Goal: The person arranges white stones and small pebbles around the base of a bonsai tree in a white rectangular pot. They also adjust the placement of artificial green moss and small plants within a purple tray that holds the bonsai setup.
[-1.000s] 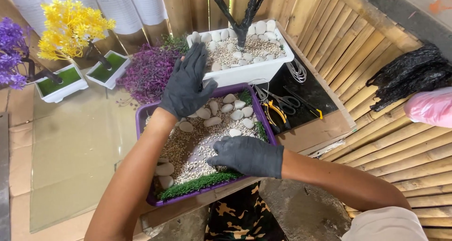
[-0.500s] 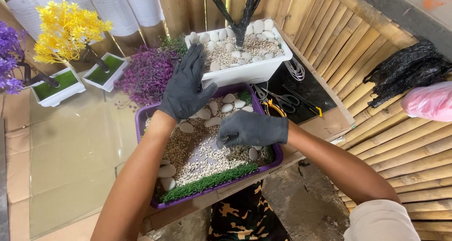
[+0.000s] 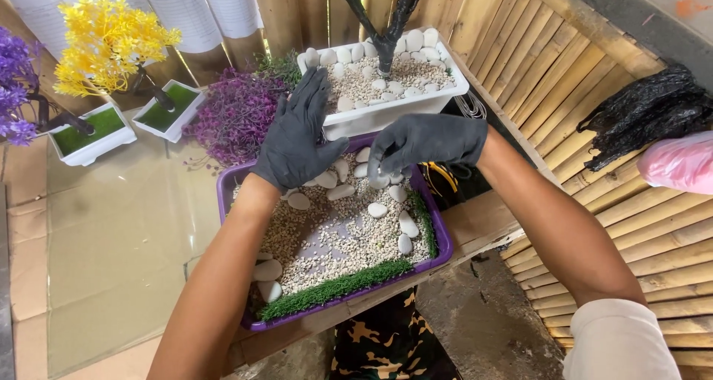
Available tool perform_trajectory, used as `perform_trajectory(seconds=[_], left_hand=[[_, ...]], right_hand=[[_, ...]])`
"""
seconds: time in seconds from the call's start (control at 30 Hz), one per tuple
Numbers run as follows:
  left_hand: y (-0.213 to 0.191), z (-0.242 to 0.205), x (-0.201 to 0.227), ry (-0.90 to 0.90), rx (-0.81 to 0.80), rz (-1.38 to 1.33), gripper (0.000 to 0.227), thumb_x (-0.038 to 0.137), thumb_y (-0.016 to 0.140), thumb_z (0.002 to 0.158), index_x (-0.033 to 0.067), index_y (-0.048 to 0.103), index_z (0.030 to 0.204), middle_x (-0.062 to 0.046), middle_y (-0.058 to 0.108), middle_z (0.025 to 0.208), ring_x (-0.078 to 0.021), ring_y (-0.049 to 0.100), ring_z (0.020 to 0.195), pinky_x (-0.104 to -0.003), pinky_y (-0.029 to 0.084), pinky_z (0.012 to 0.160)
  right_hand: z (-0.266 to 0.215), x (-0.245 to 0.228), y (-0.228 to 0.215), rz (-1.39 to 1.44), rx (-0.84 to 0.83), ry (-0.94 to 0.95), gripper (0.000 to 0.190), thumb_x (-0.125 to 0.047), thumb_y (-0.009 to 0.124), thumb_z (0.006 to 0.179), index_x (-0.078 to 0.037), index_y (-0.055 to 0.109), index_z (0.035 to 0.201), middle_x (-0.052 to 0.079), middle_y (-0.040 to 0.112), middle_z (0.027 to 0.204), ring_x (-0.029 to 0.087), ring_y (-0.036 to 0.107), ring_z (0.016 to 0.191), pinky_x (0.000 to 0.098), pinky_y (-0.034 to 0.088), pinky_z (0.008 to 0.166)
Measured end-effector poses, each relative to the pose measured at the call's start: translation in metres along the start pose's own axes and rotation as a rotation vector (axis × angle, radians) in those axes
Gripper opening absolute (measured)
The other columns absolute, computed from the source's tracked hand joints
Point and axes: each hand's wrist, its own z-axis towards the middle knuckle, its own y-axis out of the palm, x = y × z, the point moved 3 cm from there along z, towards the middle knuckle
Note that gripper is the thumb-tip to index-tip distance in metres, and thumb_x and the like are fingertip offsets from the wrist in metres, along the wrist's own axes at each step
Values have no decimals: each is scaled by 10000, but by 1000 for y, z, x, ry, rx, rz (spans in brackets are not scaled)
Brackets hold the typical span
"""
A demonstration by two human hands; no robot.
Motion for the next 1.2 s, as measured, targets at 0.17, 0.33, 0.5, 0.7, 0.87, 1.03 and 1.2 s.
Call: perform_trajectory(seconds=[0.17,0.33,0.5,0.7,0.87,1.03,1.2], left_hand=[[-5,4,6,-20,-43,34,908,489,683,967,117,207,1646,-143,203,1721,-379,175,1592,-794,162,1164],[-8,4,11,-47,-73,66,930,449,690,959,69,183,1640,-147,198,1725,-351,181,1603,-765,168,1185],[-9,4,13,-56,-79,78,900,411,672,961,85,182,1642,-150,200,1724,-347,182,1602,-775,163,1172],[-10,4,4,-7,-43,61,823,438,649,992,167,231,1647,-108,238,1727,-320,222,1607,-785,159,1187],[-7,4,-1,3,1,60,768,422,633,1005,171,275,1636,-99,309,1706,-322,268,1594,-741,194,1208],[-3,5,-12,-2,15,6,754,501,651,982,228,349,1616,-78,325,1687,-345,267,1562,-748,179,1189],[-3,4,-10,-4,27,-25,743,477,651,992,253,334,1625,-72,306,1695,-360,251,1562,-758,176,1193]], right_hand=[[-15,-33,-62,-166,143,16,237,-127,715,897,-15,750,1102,138,744,973,216,698,808,324,608,727],[-11,-48,-107,-445,572,161,108,-190,757,951,-95,744,1001,5,731,966,117,654,763,303,538,801],[2,-21,-105,-631,593,59,283,-208,714,960,-26,723,1176,140,723,1174,277,675,990,438,545,888],[-25,-20,-100,-626,772,-137,225,-114,641,985,-12,730,1165,199,696,1217,316,661,1081,413,545,921],[-22,1,-85,-834,676,-335,471,-333,418,1041,1,639,1289,247,628,1325,415,540,1174,543,452,978],[-10,40,-65,-1182,747,-358,620,-516,588,1069,1,625,1408,260,621,1416,461,493,1385,596,246,1208],[-10,53,-71,-1187,830,-299,470,-491,418,1127,-267,547,1520,-52,474,1611,266,338,1521,502,135,1235]])
